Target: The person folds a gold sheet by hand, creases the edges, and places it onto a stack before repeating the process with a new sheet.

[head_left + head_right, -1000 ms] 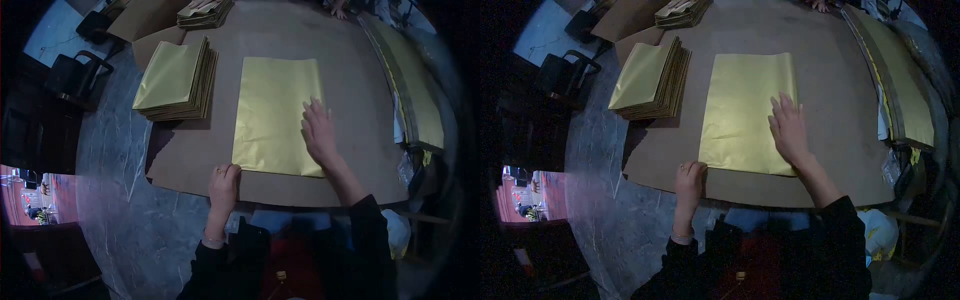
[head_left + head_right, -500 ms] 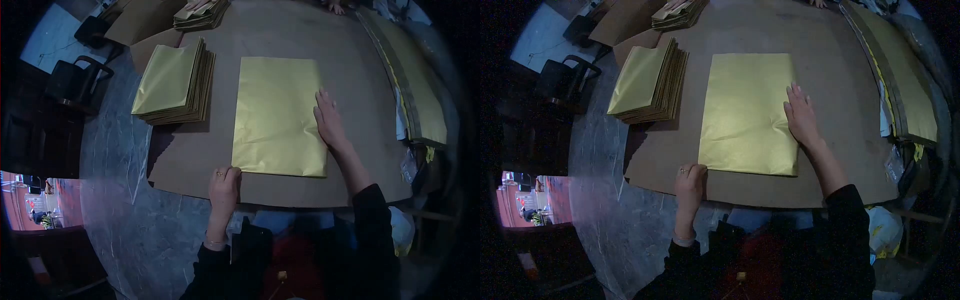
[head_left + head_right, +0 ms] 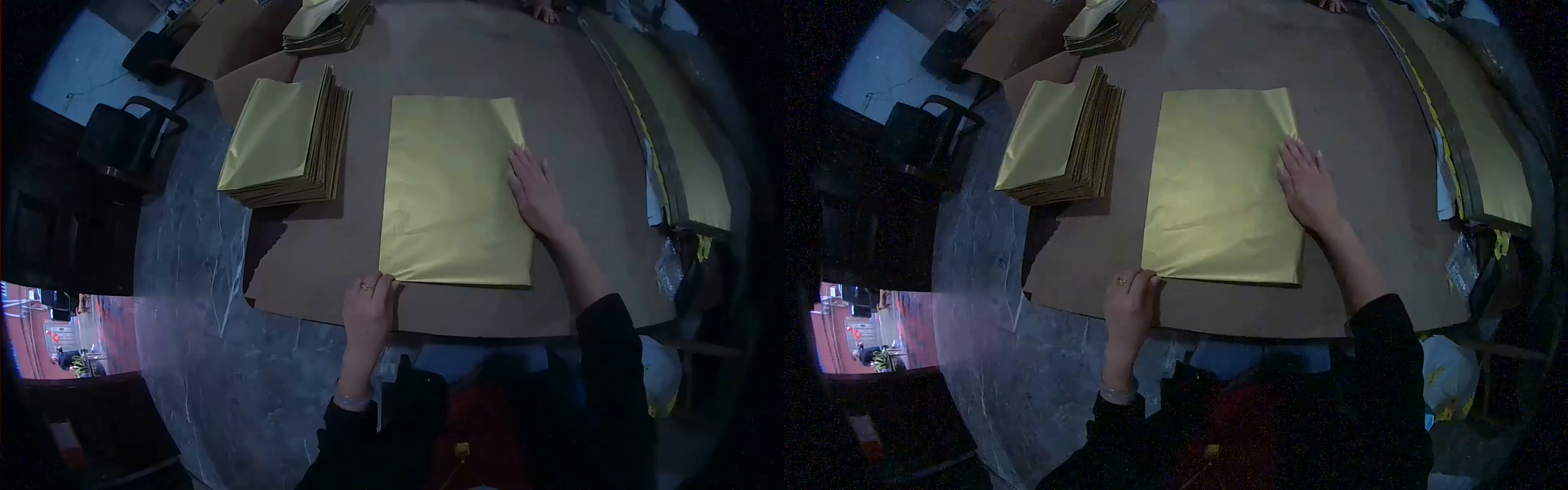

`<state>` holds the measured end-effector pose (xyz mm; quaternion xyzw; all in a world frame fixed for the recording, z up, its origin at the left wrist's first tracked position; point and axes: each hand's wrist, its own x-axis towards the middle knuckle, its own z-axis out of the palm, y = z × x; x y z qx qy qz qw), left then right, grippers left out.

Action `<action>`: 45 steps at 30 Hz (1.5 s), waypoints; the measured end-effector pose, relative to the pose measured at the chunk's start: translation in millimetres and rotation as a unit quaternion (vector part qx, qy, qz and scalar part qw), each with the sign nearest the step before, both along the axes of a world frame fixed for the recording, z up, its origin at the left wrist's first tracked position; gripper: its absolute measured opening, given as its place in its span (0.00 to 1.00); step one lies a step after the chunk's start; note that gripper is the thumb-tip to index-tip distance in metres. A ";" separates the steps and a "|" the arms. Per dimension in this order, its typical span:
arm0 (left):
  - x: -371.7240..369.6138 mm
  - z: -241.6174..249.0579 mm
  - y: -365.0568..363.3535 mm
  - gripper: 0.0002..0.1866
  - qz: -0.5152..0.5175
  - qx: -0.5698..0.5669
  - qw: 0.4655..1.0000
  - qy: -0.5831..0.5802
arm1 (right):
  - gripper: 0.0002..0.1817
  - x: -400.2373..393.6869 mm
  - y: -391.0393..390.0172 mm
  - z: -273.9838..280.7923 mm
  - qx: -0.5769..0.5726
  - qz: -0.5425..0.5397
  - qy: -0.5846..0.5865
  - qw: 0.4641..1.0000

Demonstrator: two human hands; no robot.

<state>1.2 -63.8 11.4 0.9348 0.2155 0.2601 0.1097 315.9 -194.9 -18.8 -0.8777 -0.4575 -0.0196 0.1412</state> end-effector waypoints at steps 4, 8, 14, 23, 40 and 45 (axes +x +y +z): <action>8.9 8.8 -6.3 0.05 0.032 0.051 0.997 0.049 | 0.26 3.4 0.4 0.6 -0.005 0.008 0.004 1.000; 24.1 7.0 -7.4 0.08 -0.022 -0.013 0.999 0.037 | 0.27 4.7 0.7 0.5 -0.027 0.008 -0.025 0.999; 32.2 5.9 -15.0 0.17 -0.107 -0.060 0.989 0.081 | 0.27 13.2 4.0 10.5 -0.049 0.010 -0.005 0.999; 61.8 9.9 -48.3 0.25 0.013 0.063 0.988 0.144 | 0.28 65.5 21.8 8.8 -0.048 0.023 0.006 0.999; 69.6 5.4 -62.3 0.37 0.028 0.031 0.982 0.181 | 0.27 60.1 -3.5 9.6 -0.057 0.035 0.015 0.998; 70.4 -0.2 -58.2 0.34 0.039 0.098 0.978 0.180 | 0.25 11.4 -56.4 16.5 -0.054 0.125 -0.002 0.991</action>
